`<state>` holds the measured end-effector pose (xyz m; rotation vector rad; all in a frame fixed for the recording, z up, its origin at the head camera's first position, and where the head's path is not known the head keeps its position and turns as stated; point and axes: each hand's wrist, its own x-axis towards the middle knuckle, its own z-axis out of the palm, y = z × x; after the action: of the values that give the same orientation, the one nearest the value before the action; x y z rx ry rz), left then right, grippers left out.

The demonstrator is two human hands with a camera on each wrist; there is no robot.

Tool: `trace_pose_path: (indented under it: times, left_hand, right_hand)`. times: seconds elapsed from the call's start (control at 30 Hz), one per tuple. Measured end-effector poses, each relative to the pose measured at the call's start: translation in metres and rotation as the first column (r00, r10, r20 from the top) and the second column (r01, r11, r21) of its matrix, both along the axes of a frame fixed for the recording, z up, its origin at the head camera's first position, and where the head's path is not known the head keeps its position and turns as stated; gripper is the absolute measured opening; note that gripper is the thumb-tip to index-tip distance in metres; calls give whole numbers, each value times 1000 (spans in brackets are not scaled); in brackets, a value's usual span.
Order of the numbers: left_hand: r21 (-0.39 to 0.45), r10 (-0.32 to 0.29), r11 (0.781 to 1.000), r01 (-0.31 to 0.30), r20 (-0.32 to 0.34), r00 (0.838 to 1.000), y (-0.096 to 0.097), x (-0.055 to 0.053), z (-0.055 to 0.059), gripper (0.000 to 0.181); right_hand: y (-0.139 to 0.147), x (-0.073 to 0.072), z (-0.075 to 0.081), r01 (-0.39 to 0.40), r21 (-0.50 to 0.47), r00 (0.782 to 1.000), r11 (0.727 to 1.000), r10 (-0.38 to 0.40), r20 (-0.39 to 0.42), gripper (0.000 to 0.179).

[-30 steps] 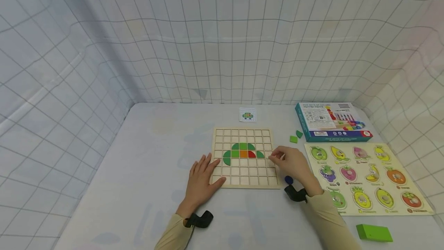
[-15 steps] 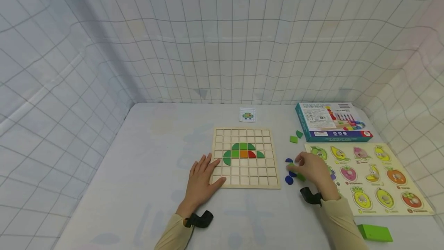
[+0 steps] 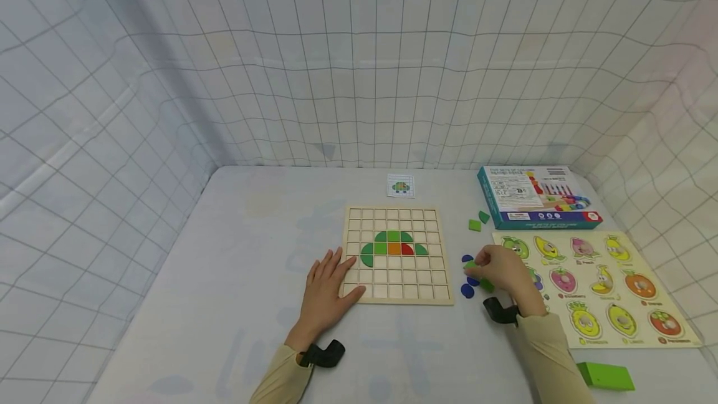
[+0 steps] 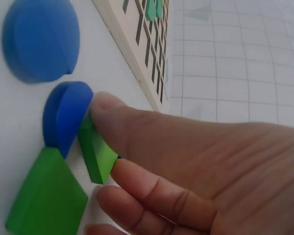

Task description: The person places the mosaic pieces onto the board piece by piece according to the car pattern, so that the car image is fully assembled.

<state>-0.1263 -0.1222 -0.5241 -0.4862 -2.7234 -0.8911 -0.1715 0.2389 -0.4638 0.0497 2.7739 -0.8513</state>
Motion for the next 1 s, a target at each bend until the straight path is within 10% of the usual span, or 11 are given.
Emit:
trace_pose_path:
  times: [1.0]
  left_hand:
    - [-8, 11, 1000, -11, 7, 1000, 1, 0, -2, 60]
  right_hand:
    - [-5, 0, 3, -19, -76, 1000, 997, 19, -2, 27]
